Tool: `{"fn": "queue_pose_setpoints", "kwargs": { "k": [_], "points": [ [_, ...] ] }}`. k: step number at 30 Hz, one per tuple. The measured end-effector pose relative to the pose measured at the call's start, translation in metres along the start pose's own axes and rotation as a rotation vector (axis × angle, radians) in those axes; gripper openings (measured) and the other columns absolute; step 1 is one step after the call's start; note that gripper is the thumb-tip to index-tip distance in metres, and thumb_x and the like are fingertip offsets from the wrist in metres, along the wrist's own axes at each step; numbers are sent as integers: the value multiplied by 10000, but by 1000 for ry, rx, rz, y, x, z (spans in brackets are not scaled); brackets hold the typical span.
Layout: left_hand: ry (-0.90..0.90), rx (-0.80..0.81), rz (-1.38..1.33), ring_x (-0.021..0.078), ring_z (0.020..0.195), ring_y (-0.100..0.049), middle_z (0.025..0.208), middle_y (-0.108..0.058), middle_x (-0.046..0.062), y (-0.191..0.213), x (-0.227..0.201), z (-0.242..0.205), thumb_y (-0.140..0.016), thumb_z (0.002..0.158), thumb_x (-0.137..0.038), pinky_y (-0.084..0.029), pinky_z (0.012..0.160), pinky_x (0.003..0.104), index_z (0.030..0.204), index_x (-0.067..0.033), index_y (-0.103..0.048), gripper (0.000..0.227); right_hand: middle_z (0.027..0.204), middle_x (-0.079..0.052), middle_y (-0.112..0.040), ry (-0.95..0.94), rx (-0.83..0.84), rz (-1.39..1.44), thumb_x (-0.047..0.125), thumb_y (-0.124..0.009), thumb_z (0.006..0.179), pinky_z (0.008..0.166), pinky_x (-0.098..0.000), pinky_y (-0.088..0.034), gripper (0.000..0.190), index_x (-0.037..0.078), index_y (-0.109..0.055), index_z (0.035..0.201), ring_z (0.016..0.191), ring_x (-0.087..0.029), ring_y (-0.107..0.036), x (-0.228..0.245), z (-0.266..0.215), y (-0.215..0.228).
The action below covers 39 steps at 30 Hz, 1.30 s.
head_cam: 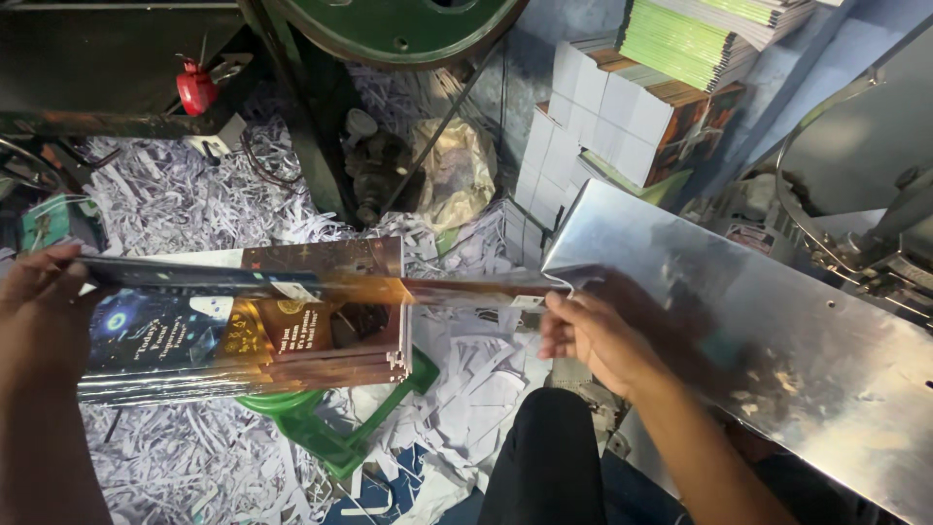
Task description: The person repeatedly picks up a book cover, places it on a metal plate, and feeds it through a binding machine. After each pass, the person removes the bound cover and sets it aside, then repeats the process with another cover from a nearby stack.
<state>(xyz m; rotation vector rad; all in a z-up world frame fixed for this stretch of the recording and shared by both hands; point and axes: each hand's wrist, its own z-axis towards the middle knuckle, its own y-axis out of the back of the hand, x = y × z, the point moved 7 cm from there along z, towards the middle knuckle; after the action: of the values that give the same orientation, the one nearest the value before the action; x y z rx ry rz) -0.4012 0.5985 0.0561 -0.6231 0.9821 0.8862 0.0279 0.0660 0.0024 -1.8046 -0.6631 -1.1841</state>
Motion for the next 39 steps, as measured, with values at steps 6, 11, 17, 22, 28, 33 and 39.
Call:
{"fn": "queue_pose_setpoints", "kwargs": {
  "k": [6,11,17,22,28,33,39],
  "points": [
    [-89,91,142,203,1073,-630,1200,-560,97,-3,-7,36,-488,1205,30,-590,960,397,1344,-30,-497,151,955,-41,-669,176,-171,-497,327,-706,1002,824,-309,-461,382,-29,-795,1109,893,-118,-549,23,-16,4],
    [-72,90,254,184,1104,-618,1255,-568,84,-13,-16,61,-463,1137,2,-572,886,362,1368,-41,-520,242,1042,-36,-774,18,-38,-82,238,-699,893,918,-324,-522,298,22,-770,1086,980,-119,-681,23,-24,1],
    [-217,186,343,208,1176,-621,1278,-548,55,-37,-10,109,-476,1119,-8,-581,924,379,1410,-60,-473,296,826,-137,-584,114,-75,-212,141,-730,988,733,-377,-367,233,-92,-728,1004,788,-193,-471,16,-27,39],
    [-145,295,-73,194,1084,-614,1142,-512,67,-78,-6,178,-507,1196,6,-595,940,361,1351,-57,-465,173,820,-2,-705,418,-112,-425,176,-741,976,665,-241,-466,218,-19,-800,897,742,-61,-587,46,-35,61],
    [-35,245,-113,158,1021,-674,1185,-610,26,-199,-38,215,-525,1135,32,-642,940,330,1300,-111,-541,219,845,17,-711,565,-167,-287,125,-722,994,667,-222,-455,157,-5,-751,911,753,-41,-592,62,-48,107],
    [-75,358,-145,153,1050,-654,1210,-643,34,-298,-71,212,-507,1109,74,-604,849,314,1180,-110,-608,221,799,2,-650,570,-306,-237,44,-702,1040,624,-253,-365,134,-29,-743,936,728,-53,-526,58,-60,152],
    [-9,414,-152,139,998,-647,1143,-633,24,-373,-49,230,-553,1095,63,-613,809,310,1242,-114,-642,246,1099,-64,-740,630,-265,-48,87,-622,930,933,-302,-545,193,2,-724,1070,1029,-135,-698,75,-70,163]
  ]
}}
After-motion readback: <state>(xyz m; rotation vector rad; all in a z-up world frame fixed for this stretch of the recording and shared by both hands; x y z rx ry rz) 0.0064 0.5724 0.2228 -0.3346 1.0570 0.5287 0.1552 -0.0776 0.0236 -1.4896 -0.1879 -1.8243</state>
